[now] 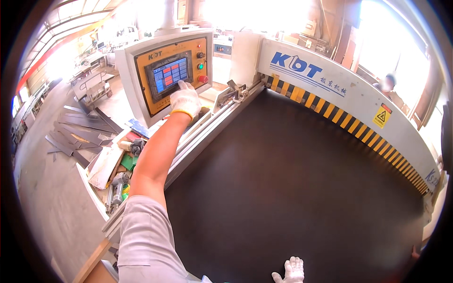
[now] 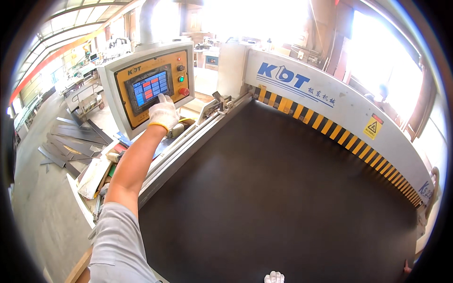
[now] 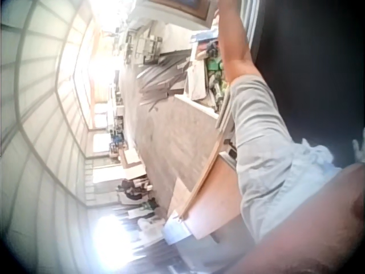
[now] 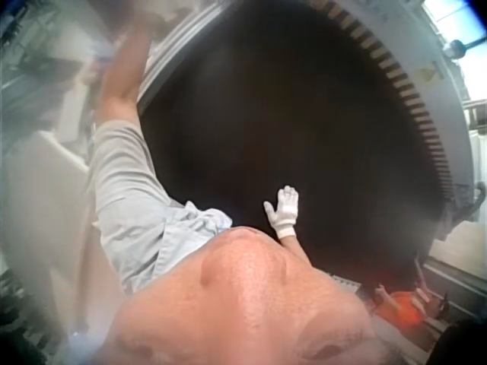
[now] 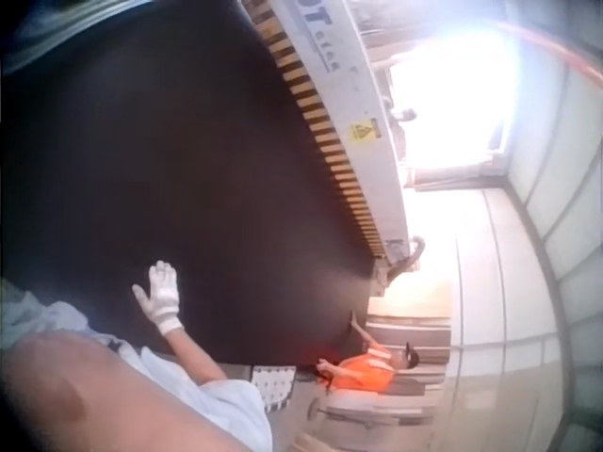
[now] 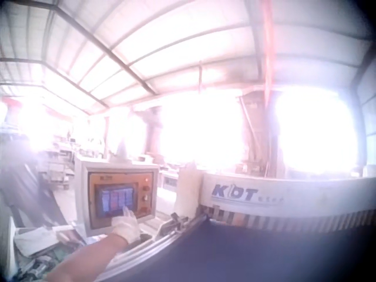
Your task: The person fastens a waist strap, lifts and moves a large wooden panel onto the cutting machine table with a coworker, presses a button on the machine panel, and pushes the board into the machine.
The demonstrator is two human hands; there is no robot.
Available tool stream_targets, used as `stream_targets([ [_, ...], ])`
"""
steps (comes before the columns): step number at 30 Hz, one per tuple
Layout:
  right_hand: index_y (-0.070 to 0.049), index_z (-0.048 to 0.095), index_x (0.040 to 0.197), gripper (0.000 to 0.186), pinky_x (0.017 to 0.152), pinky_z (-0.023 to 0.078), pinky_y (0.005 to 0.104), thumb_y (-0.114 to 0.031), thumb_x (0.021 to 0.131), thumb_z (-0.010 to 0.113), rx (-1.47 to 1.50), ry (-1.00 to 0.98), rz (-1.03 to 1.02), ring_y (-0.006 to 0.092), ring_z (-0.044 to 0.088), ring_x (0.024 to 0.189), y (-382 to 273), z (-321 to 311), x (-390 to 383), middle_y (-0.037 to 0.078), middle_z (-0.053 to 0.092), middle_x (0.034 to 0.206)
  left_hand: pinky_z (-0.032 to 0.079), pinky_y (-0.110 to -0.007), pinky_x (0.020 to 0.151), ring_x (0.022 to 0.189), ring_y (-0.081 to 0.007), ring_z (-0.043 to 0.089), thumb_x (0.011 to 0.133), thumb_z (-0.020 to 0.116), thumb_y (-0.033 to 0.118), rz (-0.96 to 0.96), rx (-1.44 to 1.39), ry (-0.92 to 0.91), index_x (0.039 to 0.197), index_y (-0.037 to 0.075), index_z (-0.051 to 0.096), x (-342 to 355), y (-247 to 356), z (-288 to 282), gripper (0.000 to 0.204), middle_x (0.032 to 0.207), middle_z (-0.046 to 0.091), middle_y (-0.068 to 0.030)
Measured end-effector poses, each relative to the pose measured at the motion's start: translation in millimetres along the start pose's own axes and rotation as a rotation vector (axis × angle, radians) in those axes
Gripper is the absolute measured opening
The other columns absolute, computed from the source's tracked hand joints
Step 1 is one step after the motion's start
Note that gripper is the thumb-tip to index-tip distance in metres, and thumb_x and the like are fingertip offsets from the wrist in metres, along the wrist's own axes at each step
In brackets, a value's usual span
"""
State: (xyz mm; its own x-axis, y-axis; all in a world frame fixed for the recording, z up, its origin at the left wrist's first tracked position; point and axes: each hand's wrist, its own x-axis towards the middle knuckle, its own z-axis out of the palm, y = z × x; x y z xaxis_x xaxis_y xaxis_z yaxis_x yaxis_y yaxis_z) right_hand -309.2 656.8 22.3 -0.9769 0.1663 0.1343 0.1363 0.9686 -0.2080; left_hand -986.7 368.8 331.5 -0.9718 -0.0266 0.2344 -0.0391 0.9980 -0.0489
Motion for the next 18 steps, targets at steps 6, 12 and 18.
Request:
stream_targets([
  [6,0.009,0.069,0.148,0.078,0.135,0.037,0.0661,-0.047,0.097,0.085,0.011,0.004,0.012,0.0576,0.054,0.154,-4.4,1.4,2.3,0.036,0.063,0.160,0.063,-0.050,0.107,0.139,-0.0406,0.073,0.109,0.069,0.039,0.111,-0.011,0.101,0.174,-0.005,0.037,-26.7,0.1,5.7,0.086,0.180,0.039,-0.0272],
  [12,0.009,0.067,0.149,0.078,0.135,0.037,0.0662,-0.049,0.098,0.084,0.005,0.057,-0.020,0.0583,0.053,0.154,-2.0,3.7,-7.3,0.036,0.063,0.160,0.062,-0.055,0.103,0.115,-0.0457,0.078,0.095,0.075,0.030,0.659,-0.201,-0.036,0.125,-0.001,0.073,-203.4,17.0,84.9,0.043,0.124,0.072,-0.0234],
  [18,0.011,0.068,0.139,0.079,0.130,0.038,0.0743,-0.042,0.085,0.091,0.075,0.140,-0.062,0.0646,0.057,0.146,8.8,7.1,-20.5,0.043,0.065,0.149,0.034,-0.060,0.133,0.154,-0.0490,0.049,0.102,0.075,0.057,0.977,-0.416,-0.197,0.154,-0.003,0.062,-475.2,-48.5,182.0,0.080,0.163,0.056,-0.0290],
])
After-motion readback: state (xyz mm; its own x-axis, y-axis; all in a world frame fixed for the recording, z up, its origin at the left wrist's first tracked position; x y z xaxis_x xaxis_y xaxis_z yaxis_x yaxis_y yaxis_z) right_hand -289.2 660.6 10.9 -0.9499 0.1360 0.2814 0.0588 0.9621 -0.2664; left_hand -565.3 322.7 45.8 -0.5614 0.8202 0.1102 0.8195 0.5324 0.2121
